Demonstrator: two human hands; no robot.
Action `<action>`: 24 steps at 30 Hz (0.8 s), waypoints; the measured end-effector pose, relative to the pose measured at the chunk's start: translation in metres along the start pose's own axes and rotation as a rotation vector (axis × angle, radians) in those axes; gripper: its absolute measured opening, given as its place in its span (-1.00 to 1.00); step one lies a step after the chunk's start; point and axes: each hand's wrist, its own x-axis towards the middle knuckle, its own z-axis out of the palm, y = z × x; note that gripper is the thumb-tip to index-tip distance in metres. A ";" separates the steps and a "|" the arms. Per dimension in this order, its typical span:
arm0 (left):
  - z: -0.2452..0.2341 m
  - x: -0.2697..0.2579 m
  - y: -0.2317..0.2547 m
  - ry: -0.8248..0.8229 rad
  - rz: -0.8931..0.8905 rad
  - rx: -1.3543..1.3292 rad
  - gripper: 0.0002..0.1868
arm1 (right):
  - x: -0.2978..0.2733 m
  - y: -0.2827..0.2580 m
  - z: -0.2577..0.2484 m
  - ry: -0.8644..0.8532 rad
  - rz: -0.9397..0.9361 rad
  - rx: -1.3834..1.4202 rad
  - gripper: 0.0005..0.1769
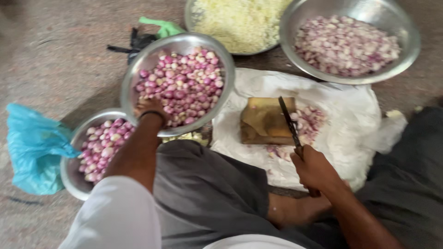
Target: The person chops small onions on a wooden board using a knife while sitting on the floor.
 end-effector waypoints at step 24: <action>-0.011 -0.033 -0.037 0.057 0.156 -1.442 -0.65 | 0.007 0.028 0.014 -0.019 -0.010 -0.052 -0.59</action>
